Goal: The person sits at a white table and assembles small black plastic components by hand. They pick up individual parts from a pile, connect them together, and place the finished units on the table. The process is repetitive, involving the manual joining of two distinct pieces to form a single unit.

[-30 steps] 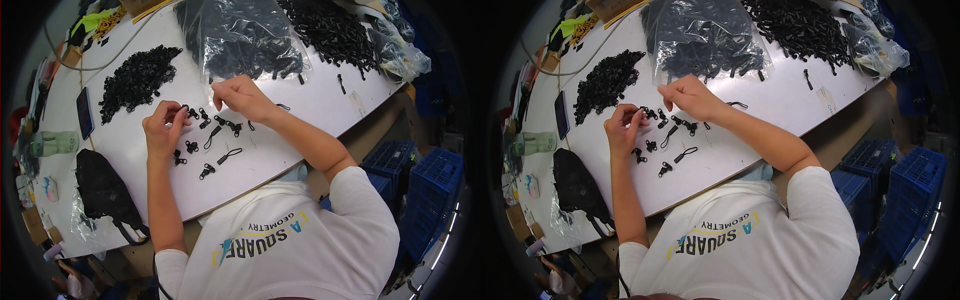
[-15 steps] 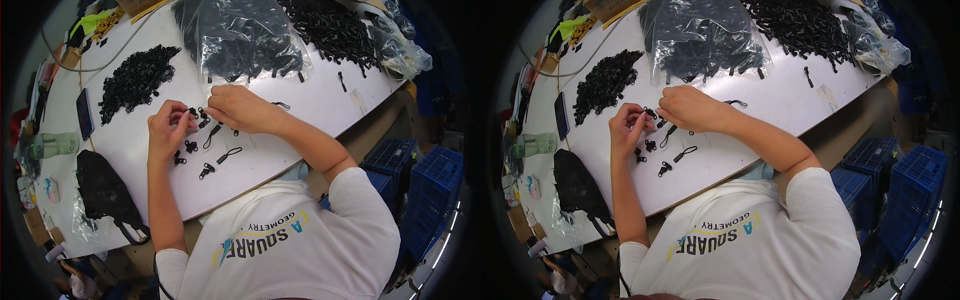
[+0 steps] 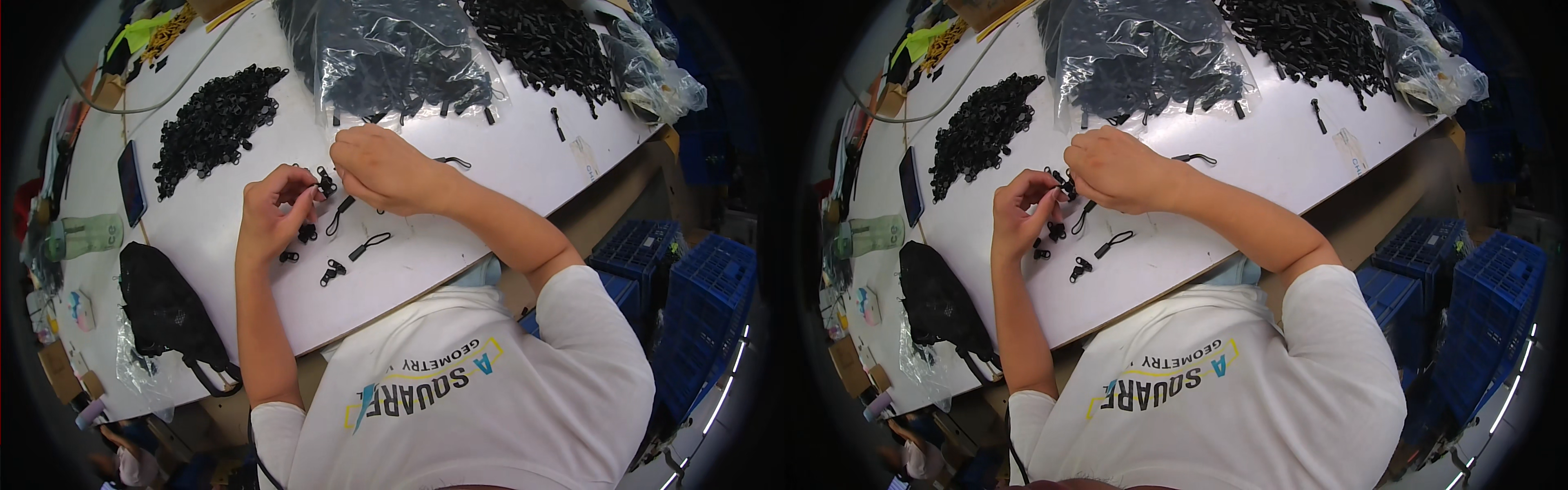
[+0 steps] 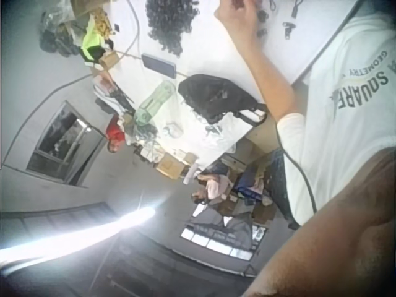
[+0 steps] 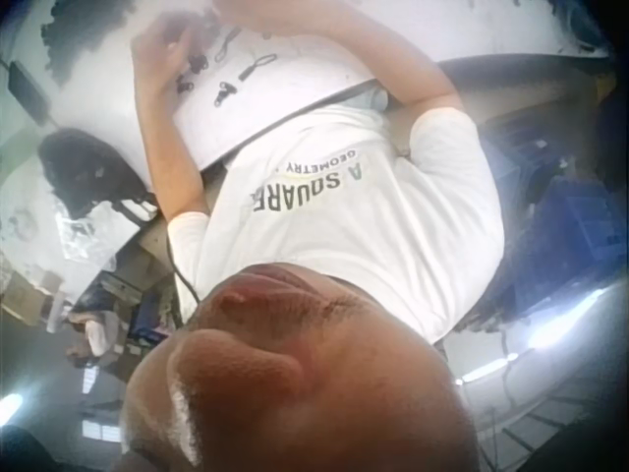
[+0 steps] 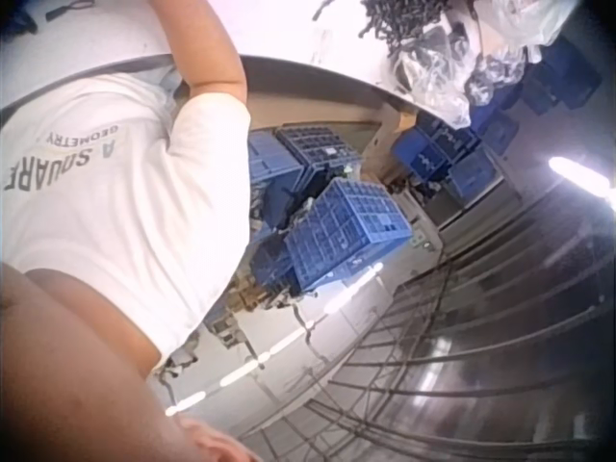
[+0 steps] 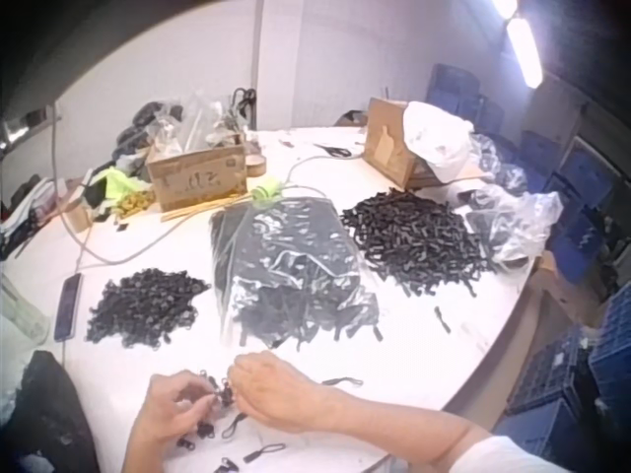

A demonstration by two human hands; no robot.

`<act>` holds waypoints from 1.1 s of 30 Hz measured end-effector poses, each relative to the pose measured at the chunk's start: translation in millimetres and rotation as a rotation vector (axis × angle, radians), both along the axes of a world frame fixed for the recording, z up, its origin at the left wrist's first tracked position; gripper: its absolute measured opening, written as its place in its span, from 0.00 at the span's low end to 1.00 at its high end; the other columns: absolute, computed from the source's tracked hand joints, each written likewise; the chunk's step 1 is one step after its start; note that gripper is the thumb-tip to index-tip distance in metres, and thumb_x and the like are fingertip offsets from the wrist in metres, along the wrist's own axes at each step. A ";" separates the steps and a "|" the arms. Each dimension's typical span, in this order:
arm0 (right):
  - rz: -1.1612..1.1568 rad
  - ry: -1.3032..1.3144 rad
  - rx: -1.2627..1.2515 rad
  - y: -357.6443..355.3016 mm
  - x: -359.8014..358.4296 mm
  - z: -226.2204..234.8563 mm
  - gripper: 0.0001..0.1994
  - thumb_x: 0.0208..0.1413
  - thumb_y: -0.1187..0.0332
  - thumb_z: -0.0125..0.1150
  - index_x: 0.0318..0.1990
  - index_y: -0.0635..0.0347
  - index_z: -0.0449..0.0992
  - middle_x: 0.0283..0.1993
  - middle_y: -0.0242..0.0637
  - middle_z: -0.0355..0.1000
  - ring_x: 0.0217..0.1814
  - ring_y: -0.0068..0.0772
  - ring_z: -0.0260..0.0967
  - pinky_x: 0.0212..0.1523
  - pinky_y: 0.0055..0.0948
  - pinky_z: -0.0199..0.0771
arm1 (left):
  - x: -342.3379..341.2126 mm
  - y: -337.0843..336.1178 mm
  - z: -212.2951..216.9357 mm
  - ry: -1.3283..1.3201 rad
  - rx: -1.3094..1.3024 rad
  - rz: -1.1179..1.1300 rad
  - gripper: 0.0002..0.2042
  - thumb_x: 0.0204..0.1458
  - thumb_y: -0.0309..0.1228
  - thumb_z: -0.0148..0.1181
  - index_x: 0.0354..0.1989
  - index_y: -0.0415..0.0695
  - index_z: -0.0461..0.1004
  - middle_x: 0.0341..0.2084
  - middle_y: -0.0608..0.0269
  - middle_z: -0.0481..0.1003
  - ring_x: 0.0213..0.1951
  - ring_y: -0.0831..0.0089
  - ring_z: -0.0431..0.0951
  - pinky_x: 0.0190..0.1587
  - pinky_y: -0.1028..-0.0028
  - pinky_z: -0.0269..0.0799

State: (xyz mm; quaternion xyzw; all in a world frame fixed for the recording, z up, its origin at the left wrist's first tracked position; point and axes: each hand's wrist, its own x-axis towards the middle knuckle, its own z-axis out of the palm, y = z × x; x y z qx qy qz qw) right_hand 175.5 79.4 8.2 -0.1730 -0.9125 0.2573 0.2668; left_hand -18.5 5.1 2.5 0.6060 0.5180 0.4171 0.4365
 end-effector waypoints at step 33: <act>0.291 0.131 -0.163 7.8 -0.2 -7.7 0.03 0.49 0.72 0.60 0.29 0.61 0.74 0.27 0.34 0.65 0.32 0.37 0.63 0.33 0.32 0.64 | -4.3 -2.5 2.9 -0.081 0.047 -0.139 0.04 0.47 0.15 0.53 0.30 0.34 0.72 0.23 0.62 0.75 0.23 0.78 0.75 0.26 0.81 0.71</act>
